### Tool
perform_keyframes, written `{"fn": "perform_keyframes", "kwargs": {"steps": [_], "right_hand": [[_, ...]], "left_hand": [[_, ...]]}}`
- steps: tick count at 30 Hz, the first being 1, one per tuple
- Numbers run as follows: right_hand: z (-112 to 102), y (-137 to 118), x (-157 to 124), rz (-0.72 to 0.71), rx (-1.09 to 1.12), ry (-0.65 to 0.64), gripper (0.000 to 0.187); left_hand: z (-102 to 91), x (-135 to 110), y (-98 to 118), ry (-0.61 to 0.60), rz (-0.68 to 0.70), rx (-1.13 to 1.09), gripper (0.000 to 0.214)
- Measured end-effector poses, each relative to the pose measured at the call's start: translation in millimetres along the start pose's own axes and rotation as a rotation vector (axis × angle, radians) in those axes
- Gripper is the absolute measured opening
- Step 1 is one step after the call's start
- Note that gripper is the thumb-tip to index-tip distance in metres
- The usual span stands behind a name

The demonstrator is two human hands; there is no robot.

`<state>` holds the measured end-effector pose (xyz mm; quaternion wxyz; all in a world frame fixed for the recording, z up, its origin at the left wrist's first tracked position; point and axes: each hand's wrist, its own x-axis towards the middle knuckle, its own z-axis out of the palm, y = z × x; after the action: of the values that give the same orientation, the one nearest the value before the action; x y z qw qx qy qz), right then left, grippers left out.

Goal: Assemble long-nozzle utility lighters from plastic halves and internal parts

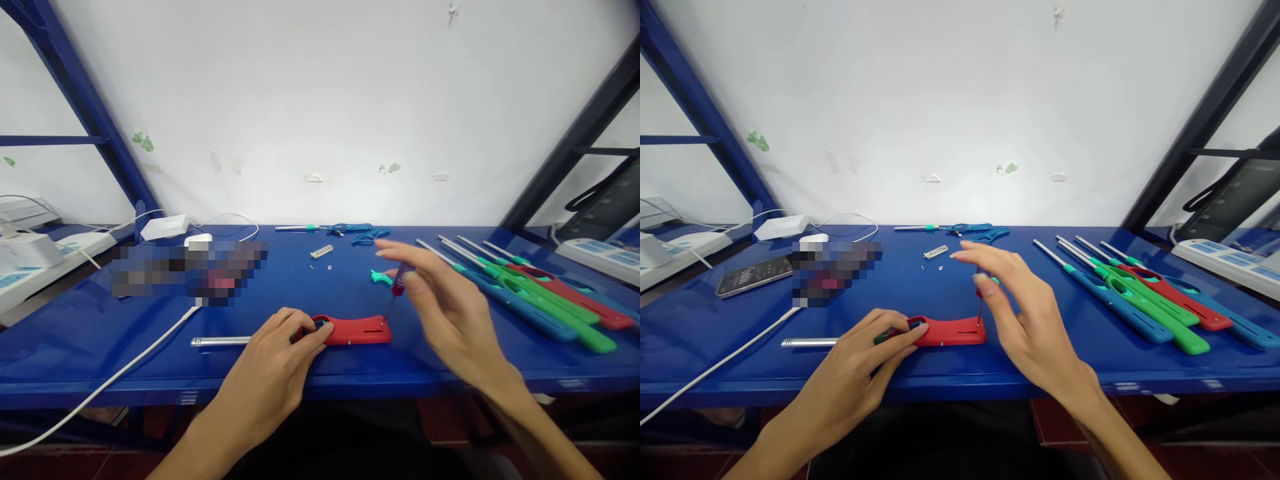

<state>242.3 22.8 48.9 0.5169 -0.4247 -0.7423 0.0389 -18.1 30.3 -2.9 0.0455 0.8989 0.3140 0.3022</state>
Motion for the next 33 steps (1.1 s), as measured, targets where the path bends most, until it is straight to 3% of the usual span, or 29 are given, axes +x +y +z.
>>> {"fn": "perform_keyframes", "kwargs": {"steps": [3,6,10,13,16,18,20,24,27,30,33], "right_hand": [[-2,-3,1,0.001,0.079,-0.009,0.031],[3,-4,2,-0.019,0.166,0.089,0.017],[8,-4,5,-0.08,0.111,0.133,0.011],[9,-6,6,-0.021,0.194,0.087,0.025],[12,-5,6,0.007,0.349,0.161,0.023],[13,-4,6,-0.045,0.302,0.217,0.023],[12,-3,6,-0.088,0.198,0.193,0.016],[6,-4,5,-0.001,0.222,0.088,0.028],[6,-5,4,-0.006,0.27,0.142,0.023],[6,-6,5,-0.088,0.121,0.196,0.017],[3,-8,5,-0.028,0.082,0.088,0.029]], "left_hand": [[0.2,1,0,-0.007,-0.006,-0.001,0.037],[0.0,1,-1,-0.009,-0.005,0.007,0.036],[-0.1,1,-1,0.001,0.014,0.005,0.036],[0.0,0,-1,0.002,0.001,0.003,0.036],[-0.2,-1,0,0.006,0.003,0.002,0.035],[-0.4,-1,-1,0.007,0.008,-0.001,0.035],[-0.7,-1,-1,0.006,0.009,-0.01,0.035],[-0.9,-1,-1,0.006,0.012,-0.02,0.034],[-0.5,0,-1,0.012,0.016,-0.015,0.035],[-0.2,1,-1,0.016,0.019,-0.011,0.035],[-0.6,0,-1,0.011,0.012,-0.008,0.035]]}}
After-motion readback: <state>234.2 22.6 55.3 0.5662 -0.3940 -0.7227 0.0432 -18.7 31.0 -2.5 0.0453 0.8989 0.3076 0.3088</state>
